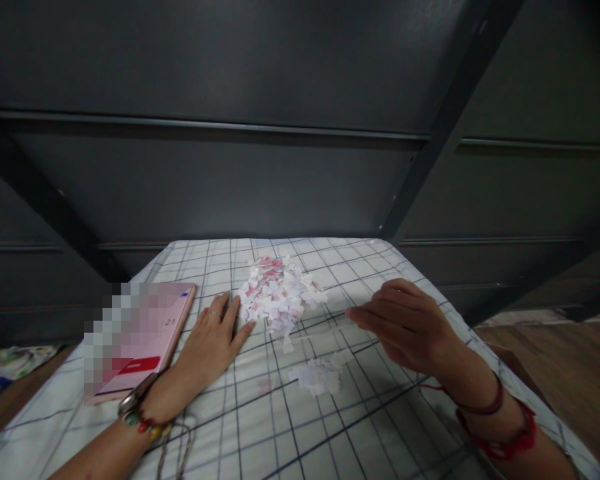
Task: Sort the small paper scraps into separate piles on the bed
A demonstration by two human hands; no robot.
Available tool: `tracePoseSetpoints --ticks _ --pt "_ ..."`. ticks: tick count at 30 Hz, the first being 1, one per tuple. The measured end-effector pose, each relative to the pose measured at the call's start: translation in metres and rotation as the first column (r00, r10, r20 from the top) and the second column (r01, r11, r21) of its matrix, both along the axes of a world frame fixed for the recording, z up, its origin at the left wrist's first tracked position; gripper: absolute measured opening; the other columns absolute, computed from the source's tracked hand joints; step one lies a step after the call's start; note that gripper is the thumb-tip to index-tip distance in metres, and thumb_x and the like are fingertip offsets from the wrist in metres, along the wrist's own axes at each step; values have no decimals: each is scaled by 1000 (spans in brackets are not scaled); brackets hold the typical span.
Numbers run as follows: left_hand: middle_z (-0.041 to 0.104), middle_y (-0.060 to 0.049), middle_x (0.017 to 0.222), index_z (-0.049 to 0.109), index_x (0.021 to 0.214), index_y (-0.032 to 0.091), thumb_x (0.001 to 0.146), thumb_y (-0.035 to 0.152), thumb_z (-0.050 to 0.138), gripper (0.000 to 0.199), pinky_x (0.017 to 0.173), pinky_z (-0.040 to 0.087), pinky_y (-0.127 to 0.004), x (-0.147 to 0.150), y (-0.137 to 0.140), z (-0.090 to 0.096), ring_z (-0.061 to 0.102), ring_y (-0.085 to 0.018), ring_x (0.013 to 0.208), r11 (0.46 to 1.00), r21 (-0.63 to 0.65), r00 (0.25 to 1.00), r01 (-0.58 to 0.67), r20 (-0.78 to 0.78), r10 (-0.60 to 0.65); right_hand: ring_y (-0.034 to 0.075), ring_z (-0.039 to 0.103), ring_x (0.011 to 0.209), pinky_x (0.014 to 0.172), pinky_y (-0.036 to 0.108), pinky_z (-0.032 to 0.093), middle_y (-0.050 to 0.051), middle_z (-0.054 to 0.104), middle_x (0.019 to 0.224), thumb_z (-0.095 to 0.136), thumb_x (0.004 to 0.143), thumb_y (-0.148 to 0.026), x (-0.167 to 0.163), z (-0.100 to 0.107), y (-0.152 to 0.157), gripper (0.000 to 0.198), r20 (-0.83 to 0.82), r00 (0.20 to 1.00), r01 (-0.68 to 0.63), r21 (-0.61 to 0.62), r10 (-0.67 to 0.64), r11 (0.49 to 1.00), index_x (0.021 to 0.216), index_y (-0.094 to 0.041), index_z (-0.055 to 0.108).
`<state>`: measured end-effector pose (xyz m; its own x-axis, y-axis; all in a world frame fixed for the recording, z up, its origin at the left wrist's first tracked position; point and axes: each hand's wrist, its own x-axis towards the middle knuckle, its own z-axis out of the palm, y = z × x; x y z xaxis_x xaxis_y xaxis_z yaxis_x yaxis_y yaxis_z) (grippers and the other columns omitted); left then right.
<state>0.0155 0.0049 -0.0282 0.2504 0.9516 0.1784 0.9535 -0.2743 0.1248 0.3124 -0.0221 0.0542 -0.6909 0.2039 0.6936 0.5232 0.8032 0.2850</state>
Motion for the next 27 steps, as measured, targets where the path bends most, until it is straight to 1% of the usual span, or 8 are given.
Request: tracePoseSetpoints --ticks 3,6,8,13,18,21,24,27 --pt "33 -23 138 38 130 4 90 47 29 60 103 28 -48 1 -1 1 31 -33 128 1000 -5 1000 -2 -4 2 13 47 65 63 29 41 3 62 69 49 81 -4 1 -1 1 17 0 1000 9 19 -9 1000 94 -12 56" --pt "34 -24 138 39 129 2 90 46 30 59 103 28 -48 1 -1 1 32 -34 128 1000 4 1000 -1 0 1 12 47 64 62 29 41 3 61 68 47 82 -3 1 -1 2 16 39 999 9 -13 -8 1000 92 -12 56" --pt "35 -25 137 40 129 2 90 46 31 59 103 28 -48 0 0 -1 33 -34 127 1000 19 1000 4 8 -4 12 47 64 63 28 41 2 61 67 47 82 -3 2 -2 3 17 34 999 14 -28 -13 1000 93 -13 56" --pt "37 -23 136 39 129 7 90 48 31 57 101 31 -49 -3 2 -7 35 -33 126 998 65 1000 25 7 -26 12 49 66 64 28 41 1 63 70 47 83 -3 -1 -3 4 19 2 999 53 11 -53 999 95 -15 56" --pt "37 -22 136 38 130 8 90 48 33 57 102 31 -47 -4 2 -9 35 -32 126 997 77 1000 18 -17 -17 12 47 65 63 28 41 2 61 67 46 84 -4 -1 -1 2 15 44 999 33 -51 -31 998 90 -13 57" --pt "36 -22 137 37 131 8 90 48 31 57 102 30 -48 -3 2 -8 34 -32 127 997 70 1000 6 -31 -4 13 47 66 63 29 40 2 61 69 48 82 -3 5 0 2 18 24 999 27 -57 -25 998 93 -14 56" --pt "36 -22 137 37 131 6 90 48 30 58 102 30 -47 -2 1 -5 34 -32 127 999 42 999 4 -38 -2 13 48 67 63 29 40 2 62 69 49 81 -2 4 0 2 19 -9 999 34 -22 -34 999 95 -14 56" --pt "35 -24 137 39 130 4 90 47 30 59 103 30 -47 -1 0 -2 33 -33 128 1000 11 1000 4 -28 -4 13 48 66 62 28 40 2 61 68 46 84 -3 -1 0 2 16 25 999 23 -28 -22 999 90 -13 57"
